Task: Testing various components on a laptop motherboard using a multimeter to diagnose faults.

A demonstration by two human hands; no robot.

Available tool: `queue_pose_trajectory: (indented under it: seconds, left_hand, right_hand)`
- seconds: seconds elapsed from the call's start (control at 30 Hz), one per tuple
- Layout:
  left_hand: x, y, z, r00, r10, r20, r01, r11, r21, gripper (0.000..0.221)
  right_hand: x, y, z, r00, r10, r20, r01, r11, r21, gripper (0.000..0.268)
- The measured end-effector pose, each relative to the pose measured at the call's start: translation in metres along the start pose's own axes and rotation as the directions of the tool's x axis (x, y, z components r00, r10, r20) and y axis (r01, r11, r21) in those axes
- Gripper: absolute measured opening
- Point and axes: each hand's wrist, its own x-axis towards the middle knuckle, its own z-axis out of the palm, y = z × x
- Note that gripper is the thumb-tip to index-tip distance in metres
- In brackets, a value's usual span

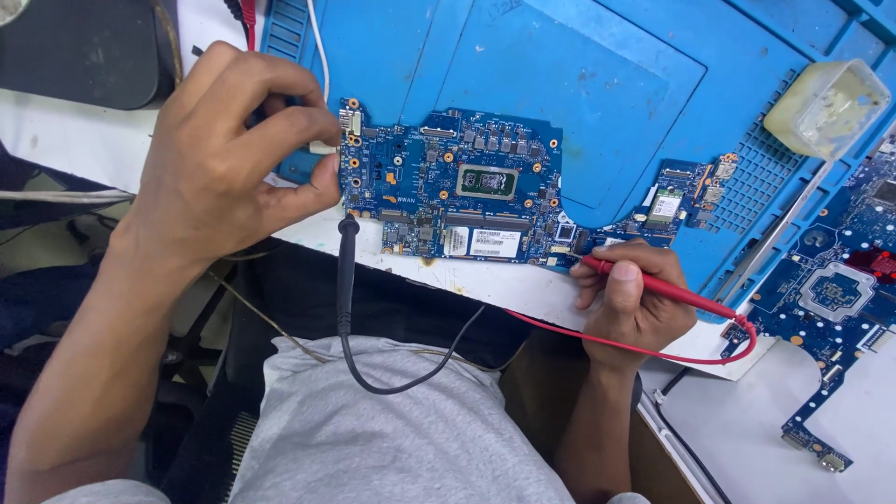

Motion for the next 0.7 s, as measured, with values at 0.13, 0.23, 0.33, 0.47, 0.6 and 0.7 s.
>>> queue_pose_trajectory:
  seconds: [0.13, 0.23, 0.33, 0.47, 0.6, 0.7]
  left_hand:
    - [-0.001, 0.001, 0.004, 1.0, -0.01, -0.005, 0.01, 0.999, 0.031, 0.016]
    - [-0.002, 0.003, 0.005, 1.0, -0.014, -0.008, 0.014, 0.998, 0.057, 0.017]
    - [-0.001, 0.004, 0.004, 1.0, -0.015, -0.013, 0.016, 0.995, 0.101, 0.018]
    - [-0.008, 0.003, 0.006, 0.998, -0.023, -0.057, 0.04, 0.948, 0.316, 0.017]
    - [-0.01, 0.005, 0.003, 0.995, -0.018, -0.102, 0.048, 0.952, 0.303, 0.014]
    - [-0.011, 0.003, 0.001, 0.991, 0.011, -0.136, 0.022, 0.97, 0.242, 0.013]
  right_hand:
    - [0.0, 0.002, -0.001, 1.0, -0.008, 0.002, 0.008, 1.0, 0.024, 0.028]
    - [-0.001, 0.003, -0.002, 1.0, -0.011, 0.0, 0.011, 0.999, 0.031, 0.028]
    - [-0.001, 0.005, -0.003, 1.0, -0.014, -0.002, 0.015, 1.0, 0.023, 0.027]
    - [-0.001, 0.005, -0.003, 0.999, -0.036, 0.004, 0.036, 0.999, 0.015, 0.029]
    - [-0.001, 0.004, -0.001, 0.998, -0.056, -0.002, 0.056, 0.998, 0.025, 0.028]
    - [0.001, 0.001, 0.001, 0.998, -0.059, -0.014, 0.06, 0.997, 0.054, 0.031]
